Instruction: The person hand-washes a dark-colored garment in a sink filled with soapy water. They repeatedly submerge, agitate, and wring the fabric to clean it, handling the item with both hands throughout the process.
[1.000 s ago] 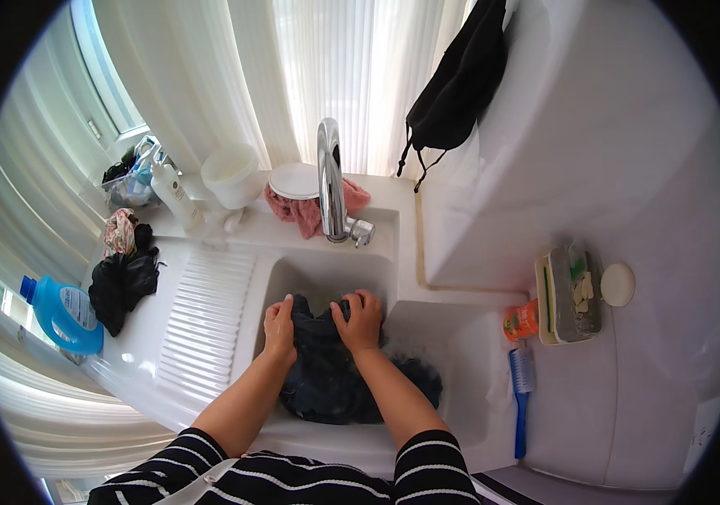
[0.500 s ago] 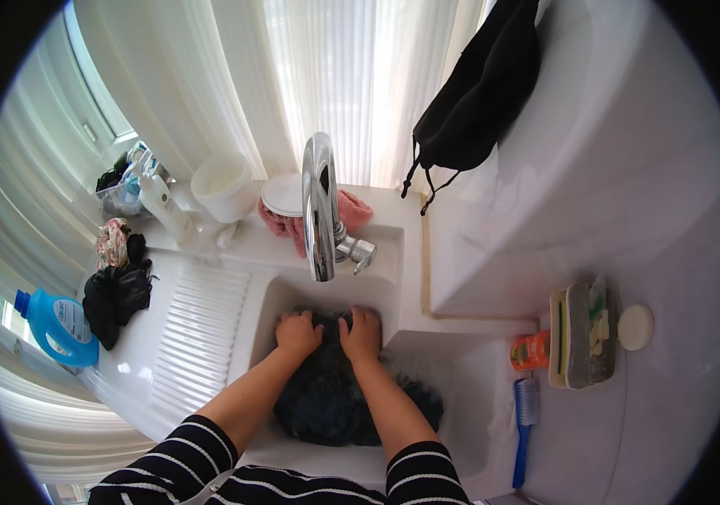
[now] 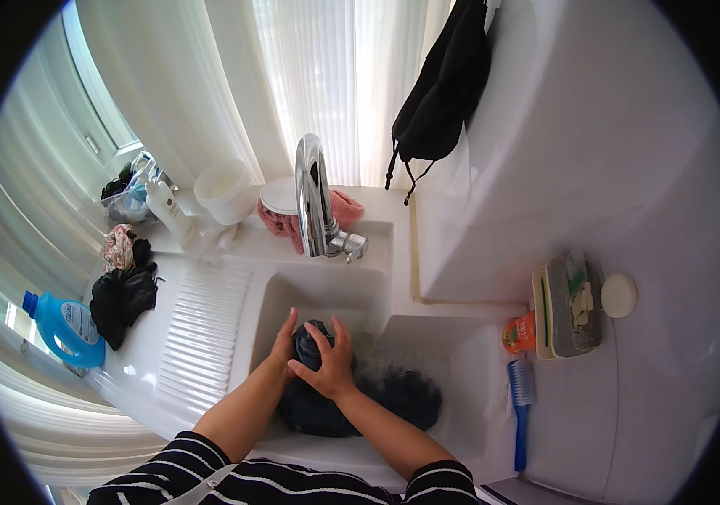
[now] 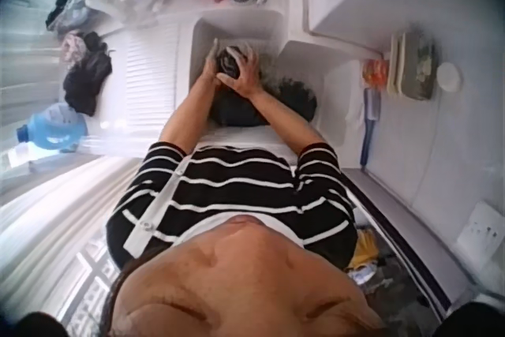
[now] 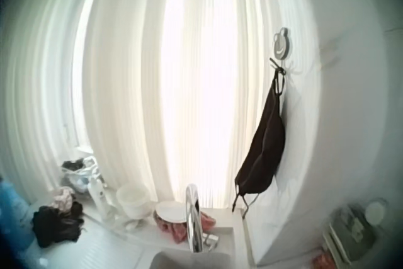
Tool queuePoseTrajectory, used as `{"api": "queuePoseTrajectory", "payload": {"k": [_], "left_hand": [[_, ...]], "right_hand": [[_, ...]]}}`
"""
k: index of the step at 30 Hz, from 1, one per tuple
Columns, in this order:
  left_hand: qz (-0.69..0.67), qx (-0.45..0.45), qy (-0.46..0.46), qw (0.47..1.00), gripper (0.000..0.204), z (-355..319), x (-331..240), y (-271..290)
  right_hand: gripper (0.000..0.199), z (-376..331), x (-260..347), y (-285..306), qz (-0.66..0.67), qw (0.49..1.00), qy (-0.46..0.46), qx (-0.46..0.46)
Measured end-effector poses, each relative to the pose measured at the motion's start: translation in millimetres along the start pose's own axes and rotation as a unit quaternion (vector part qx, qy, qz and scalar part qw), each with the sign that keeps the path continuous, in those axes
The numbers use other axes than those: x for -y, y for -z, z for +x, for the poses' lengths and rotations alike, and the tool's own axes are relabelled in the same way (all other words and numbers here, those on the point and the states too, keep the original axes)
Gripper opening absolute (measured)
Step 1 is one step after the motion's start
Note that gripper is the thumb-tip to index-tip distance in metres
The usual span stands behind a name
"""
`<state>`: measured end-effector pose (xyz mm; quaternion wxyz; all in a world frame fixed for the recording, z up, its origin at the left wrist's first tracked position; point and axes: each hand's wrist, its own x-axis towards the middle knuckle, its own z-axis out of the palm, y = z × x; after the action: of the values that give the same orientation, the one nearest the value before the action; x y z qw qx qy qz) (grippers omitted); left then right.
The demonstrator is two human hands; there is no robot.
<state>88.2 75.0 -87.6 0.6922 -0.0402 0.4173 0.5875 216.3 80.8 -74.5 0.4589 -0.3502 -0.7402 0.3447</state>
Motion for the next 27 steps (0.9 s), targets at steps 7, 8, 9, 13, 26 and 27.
{"api": "queuePoseTrajectory", "payload": {"k": [7,8,9,13,26,27], "left_hand": [[0.026,-0.015,-0.153,0.988,0.031,-46,38,-9],[0.04,-0.024,-0.177,0.983,0.028,-53,39,-17],[0.053,-0.034,-0.2,0.978,0.025,-57,41,-20],[0.207,-0.099,-0.33,0.916,0.022,-66,45,-23],[0.548,-0.296,-0.244,0.743,0.038,-12,0,-1],[0.537,-0.297,-0.302,0.73,0.04,-7,-12,-2]], "right_hand": [[0.023,-30,24,-7,0.016,0.992,-0.085,-0.097],[0.022,-29,28,-5,0.04,0.988,-0.079,-0.123],[0.021,-29,29,-3,0.03,0.989,-0.072,-0.123],[0.021,-27,34,3,0.016,0.993,-0.067,-0.096],[0.046,-4,-75,6,-0.082,0.953,-0.288,0.032],[0.047,1,-81,11,-0.095,0.959,-0.265,-0.019]]}}
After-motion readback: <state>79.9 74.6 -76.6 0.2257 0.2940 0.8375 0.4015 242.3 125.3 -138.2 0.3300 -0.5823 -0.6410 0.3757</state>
